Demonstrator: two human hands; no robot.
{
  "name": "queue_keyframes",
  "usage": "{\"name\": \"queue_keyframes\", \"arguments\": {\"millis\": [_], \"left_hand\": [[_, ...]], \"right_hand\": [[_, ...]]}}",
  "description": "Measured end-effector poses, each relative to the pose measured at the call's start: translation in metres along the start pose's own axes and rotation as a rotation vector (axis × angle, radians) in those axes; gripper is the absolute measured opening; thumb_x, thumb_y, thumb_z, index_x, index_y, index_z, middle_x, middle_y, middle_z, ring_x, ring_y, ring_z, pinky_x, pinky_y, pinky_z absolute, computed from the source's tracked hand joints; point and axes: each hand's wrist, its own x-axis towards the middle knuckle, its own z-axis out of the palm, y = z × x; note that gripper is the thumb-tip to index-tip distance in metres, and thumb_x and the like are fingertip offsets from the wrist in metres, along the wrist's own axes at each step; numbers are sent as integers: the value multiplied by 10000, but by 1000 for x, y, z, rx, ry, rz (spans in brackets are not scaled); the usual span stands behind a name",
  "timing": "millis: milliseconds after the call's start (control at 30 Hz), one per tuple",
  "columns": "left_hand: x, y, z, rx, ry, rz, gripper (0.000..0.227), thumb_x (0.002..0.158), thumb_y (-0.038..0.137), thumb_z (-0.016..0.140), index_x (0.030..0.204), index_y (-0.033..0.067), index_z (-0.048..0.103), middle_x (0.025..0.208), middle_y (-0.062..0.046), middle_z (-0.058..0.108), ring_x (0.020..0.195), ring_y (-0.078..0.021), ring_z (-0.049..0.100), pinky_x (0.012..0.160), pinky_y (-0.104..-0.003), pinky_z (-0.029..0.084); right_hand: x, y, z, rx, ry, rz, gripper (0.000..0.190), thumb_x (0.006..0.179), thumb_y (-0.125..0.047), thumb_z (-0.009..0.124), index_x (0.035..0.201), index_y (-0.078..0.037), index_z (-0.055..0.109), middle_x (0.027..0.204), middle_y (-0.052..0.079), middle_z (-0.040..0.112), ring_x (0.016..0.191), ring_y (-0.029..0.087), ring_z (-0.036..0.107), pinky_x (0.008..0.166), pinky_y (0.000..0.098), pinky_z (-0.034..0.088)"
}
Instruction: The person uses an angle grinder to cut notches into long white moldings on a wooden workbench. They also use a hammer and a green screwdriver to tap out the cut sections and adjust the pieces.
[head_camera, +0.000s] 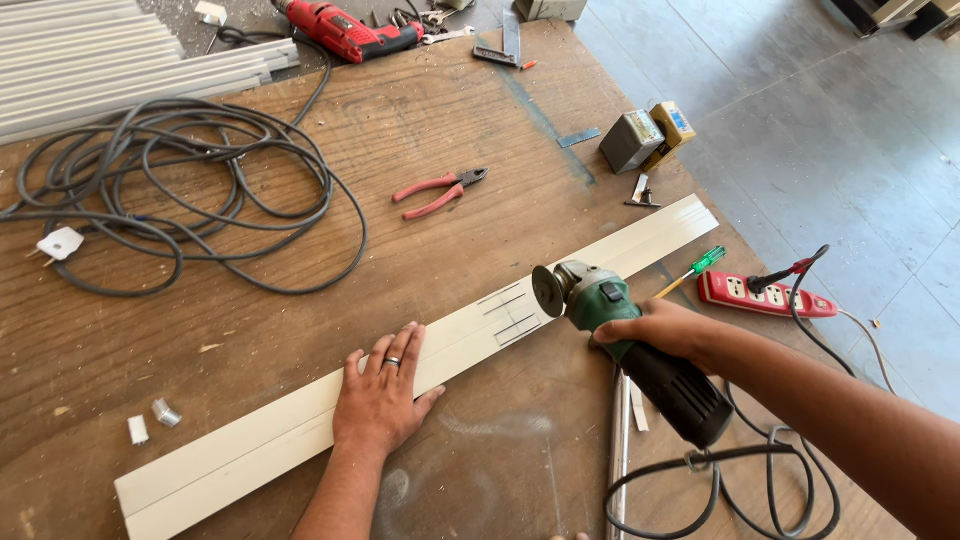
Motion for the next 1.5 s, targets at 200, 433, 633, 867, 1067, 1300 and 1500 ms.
{"name": "queue_keyframes", "arguments": {"millis": [200, 433, 633, 867, 1067, 1300, 1500], "left_hand": [[3, 1, 3, 46, -59, -29, 953, 933, 798, 235, 1621, 197, -36, 1656, 52, 132, 1480, -141, 168, 1202, -448, 172], [5, 2, 6, 97, -60, -25, 947, 935, 791, 212, 1622, 188, -34, 1648, 54, 139, 1464, -150, 188, 1186, -445, 187], [5, 2, 6, 108, -67, -32, 933, 927, 789, 210, 1608, 201, -35, 1640, 52, 127, 1449, -153, 183, 1180, -451, 180], [6, 3, 2, 101, -122, -37, 924, 945, 783, 223, 1618, 205, -37, 1658, 41, 111, 1468, -158, 172, 1194, -463, 170], [5, 3, 3, 96, -102, -28, 924, 947, 779, 226, 1621, 202, -33, 1658, 36, 115, 1469, -158, 179, 1195, -471, 179], [6, 2, 4, 93, -114, -26, 919, 949, 778, 220, 1617, 211, -56, 1659, 36, 106, 1469, -165, 175, 1192, -468, 178], [6, 2, 6, 101, -94, -25, 915, 947, 773, 214, 1616, 209, -56, 1657, 35, 110, 1466, -161, 181, 1188, -465, 179]], "right_hand": [[26, -4, -12, 1, -20, -45, 664, 714, -364, 815, 1191, 67, 651, 903, 198, 732, 663, 264, 726, 577, 375, 606], [56, -3, -8, -59, -52, -94, 623, 700, -366, 828, 1138, 51, 676, 894, 182, 736, 670, 253, 725, 612, 361, 602], [69, -5, -3, -123, -63, -109, 638, 687, -394, 834, 1126, 47, 692, 895, 179, 746, 680, 250, 732, 646, 358, 604], [78, -2, -2, -155, -57, -94, 680, 677, -420, 827, 1148, 49, 686, 906, 188, 749, 686, 259, 738, 653, 365, 609], [78, -4, 0, -161, -57, -85, 693, 673, -422, 827, 1154, 56, 685, 900, 187, 739, 681, 262, 724, 642, 364, 598], [80, -4, -1, -168, -57, -50, 723, 696, -394, 818, 1210, 80, 633, 907, 223, 733, 665, 282, 729, 630, 378, 609], [84, -3, -1, -164, -76, -51, 732, 695, -403, 820, 1212, 82, 638, 908, 220, 735, 667, 274, 727, 633, 375, 610]]}}
